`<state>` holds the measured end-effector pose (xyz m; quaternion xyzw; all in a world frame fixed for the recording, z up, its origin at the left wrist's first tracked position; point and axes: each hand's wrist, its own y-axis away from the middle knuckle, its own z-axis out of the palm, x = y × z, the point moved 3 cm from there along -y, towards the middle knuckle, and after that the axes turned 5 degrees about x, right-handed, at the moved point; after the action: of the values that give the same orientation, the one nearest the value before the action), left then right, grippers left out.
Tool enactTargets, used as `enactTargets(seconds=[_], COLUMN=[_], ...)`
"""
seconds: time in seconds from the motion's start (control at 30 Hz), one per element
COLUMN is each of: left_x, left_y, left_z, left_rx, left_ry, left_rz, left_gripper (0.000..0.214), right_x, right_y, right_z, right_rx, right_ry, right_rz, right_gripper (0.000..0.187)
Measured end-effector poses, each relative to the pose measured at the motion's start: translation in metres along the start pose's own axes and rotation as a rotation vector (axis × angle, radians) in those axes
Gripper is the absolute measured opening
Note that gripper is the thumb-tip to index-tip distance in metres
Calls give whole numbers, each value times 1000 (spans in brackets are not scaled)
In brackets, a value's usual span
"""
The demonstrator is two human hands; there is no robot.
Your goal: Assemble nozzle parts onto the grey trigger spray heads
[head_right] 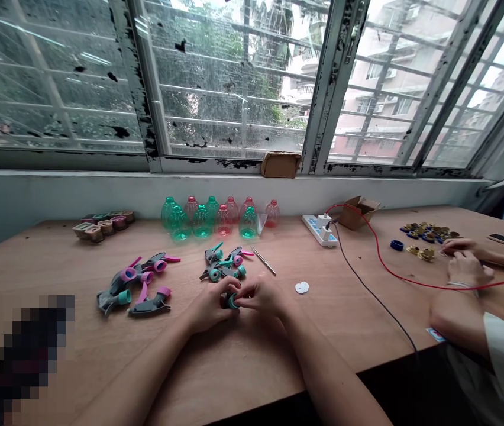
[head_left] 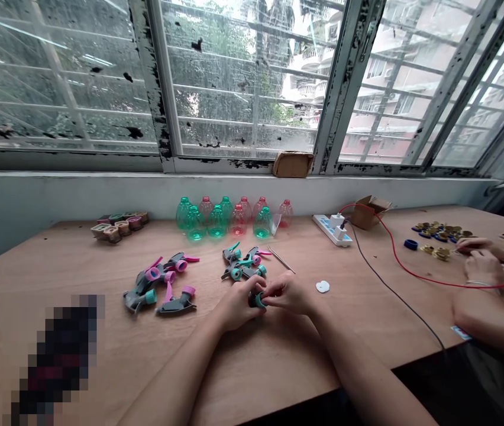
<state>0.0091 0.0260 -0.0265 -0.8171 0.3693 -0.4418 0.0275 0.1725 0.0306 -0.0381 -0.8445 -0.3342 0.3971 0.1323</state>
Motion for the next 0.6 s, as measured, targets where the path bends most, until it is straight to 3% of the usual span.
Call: enactTargets(seconds=[0.33, 0.6], left_x=[2, 0], left_y=[-1, -1], left_z=[1, 1], left_rx=[-13, -14], left_ry=[-18, -4], left_rz=[5, 22], left_gripper=[41, 45], right_x=[-12, -19], right_y=[-1, -1], right_z=[-6, -7], right_rx=[0, -12], right_ry=[45, 139], right_rz=[26, -45], right_gripper=[12, 11])
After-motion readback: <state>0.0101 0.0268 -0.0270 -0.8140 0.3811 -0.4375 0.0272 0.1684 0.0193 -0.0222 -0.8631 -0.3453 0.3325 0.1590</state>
